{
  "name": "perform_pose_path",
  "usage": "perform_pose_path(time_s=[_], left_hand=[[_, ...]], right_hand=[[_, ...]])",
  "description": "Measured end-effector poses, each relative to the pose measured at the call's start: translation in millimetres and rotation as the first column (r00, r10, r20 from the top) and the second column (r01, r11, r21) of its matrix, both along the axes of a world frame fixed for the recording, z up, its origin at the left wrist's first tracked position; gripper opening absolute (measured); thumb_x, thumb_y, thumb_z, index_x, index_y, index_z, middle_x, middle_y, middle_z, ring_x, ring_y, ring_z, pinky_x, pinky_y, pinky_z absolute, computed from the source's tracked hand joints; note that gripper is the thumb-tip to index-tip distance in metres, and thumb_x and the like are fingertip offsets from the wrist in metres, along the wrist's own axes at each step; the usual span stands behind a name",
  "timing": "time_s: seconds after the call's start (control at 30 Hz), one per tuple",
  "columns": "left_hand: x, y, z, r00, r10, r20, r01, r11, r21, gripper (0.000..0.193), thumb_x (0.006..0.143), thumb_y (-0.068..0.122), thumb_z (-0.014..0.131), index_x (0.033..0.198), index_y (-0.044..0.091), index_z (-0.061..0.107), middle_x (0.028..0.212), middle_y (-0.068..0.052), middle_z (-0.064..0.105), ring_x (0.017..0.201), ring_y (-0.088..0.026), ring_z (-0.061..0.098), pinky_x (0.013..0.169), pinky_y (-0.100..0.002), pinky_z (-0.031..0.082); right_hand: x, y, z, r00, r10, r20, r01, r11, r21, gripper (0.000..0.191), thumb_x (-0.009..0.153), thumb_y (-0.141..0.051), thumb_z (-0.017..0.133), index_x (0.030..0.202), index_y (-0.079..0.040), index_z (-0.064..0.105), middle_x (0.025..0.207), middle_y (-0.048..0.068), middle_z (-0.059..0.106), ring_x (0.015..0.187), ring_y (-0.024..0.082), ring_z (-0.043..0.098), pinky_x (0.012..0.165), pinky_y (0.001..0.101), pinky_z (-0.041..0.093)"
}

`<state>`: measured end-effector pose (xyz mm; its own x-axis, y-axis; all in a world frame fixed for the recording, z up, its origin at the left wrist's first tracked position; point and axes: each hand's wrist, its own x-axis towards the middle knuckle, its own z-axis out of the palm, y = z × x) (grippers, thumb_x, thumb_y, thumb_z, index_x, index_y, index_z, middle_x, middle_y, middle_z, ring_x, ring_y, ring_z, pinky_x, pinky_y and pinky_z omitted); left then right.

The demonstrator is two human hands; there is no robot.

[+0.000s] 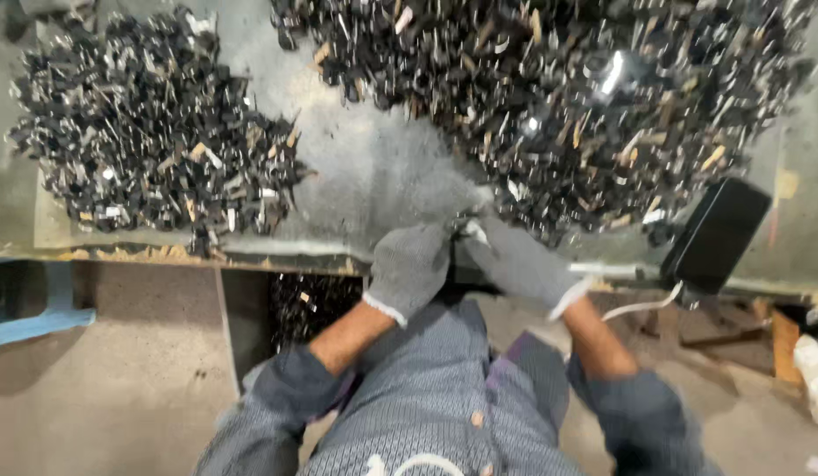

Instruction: The person uses pliers to trim small metal parts from a large pile on a metal table. The person repeatedly picks up individual parts, trims them with the pliers, and places them back on the table. The process is continuous and repetitive throughout the clip.

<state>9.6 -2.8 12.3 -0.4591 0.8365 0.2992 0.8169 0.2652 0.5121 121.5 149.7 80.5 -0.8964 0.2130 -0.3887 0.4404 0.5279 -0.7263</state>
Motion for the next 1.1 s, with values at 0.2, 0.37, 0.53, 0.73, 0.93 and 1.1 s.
perform_pose_path(time_s=[0.2,0.37,0.53,0.73,0.93,1.1], left_hand=[[-1,5,15,0.997,0.032,0.065,-0.027,0.997,-0.071,0.007,0.092,0.015,0.07,0.097,0.009,0.071,0.072,-0.009,0.067,0.059,-0.026,0.065,0.052,-0.04,0.049],[-14,-9,30,0.94,-0.164,0.298,0.234,0.948,-0.216,0.016,0.095,0.032,0.08,0.097,0.016,0.075,0.083,-0.007,0.074,0.075,-0.022,0.071,0.069,-0.041,0.055],[-41,22,36,0.8,-0.403,0.445,0.325,0.914,0.242,0.034,0.09,0.019,0.067,0.124,0.022,0.069,0.114,-0.005,0.072,0.106,-0.025,0.07,0.093,-0.038,0.057],[-45,60,38,0.878,-0.47,0.091,0.478,0.874,-0.087,0.016,0.09,0.022,0.073,0.106,0.027,0.074,0.092,0.0,0.073,0.093,-0.022,0.067,0.086,-0.04,0.053],[-35,32,35,0.952,-0.017,0.307,0.121,0.939,-0.321,0.025,0.086,0.027,0.077,0.11,0.02,0.073,0.093,-0.005,0.071,0.079,-0.024,0.066,0.069,-0.038,0.052],[-24,18,11,0.993,-0.052,0.109,0.067,0.988,-0.14,0.025,0.088,0.02,0.075,0.113,0.015,0.071,0.095,-0.007,0.071,0.085,-0.025,0.067,0.075,-0.042,0.051]], right_hand=[[-12,-28,11,0.927,-0.166,0.337,-0.019,0.875,0.484,0.031,0.106,-0.026,0.049,0.122,0.0,0.053,0.093,0.024,0.069,0.074,0.037,0.073,0.059,0.0468,0.061],[11,-13,0,0.978,-0.155,0.142,0.119,0.966,0.23,0.036,0.102,-0.029,0.054,0.121,0.002,0.052,0.085,0.022,0.071,0.068,0.035,0.073,0.059,0.0469,0.061],[24,-27,-16,0.986,0.005,0.164,-0.049,0.963,0.264,0.037,0.096,-0.031,0.058,0.117,-0.001,0.057,0.091,0.02,0.073,0.072,0.032,0.075,0.065,0.0472,0.061],[13,-32,-15,0.973,0.053,0.223,-0.163,0.845,0.51,0.035,0.102,-0.04,0.057,0.108,-0.006,0.061,0.091,0.017,0.072,0.086,0.03,0.072,0.07,0.0454,0.062],[19,-23,3,0.942,-0.238,0.236,0.173,0.948,0.266,0.061,0.103,-0.034,0.055,0.152,-0.002,0.037,0.094,0.022,0.069,0.065,0.028,0.072,0.058,0.0417,0.061],[5,-25,-6,0.976,-0.205,0.073,0.174,0.936,0.305,0.043,0.099,-0.029,0.059,0.123,0.005,0.053,0.074,0.018,0.071,0.057,0.029,0.071,0.053,0.0454,0.058]])
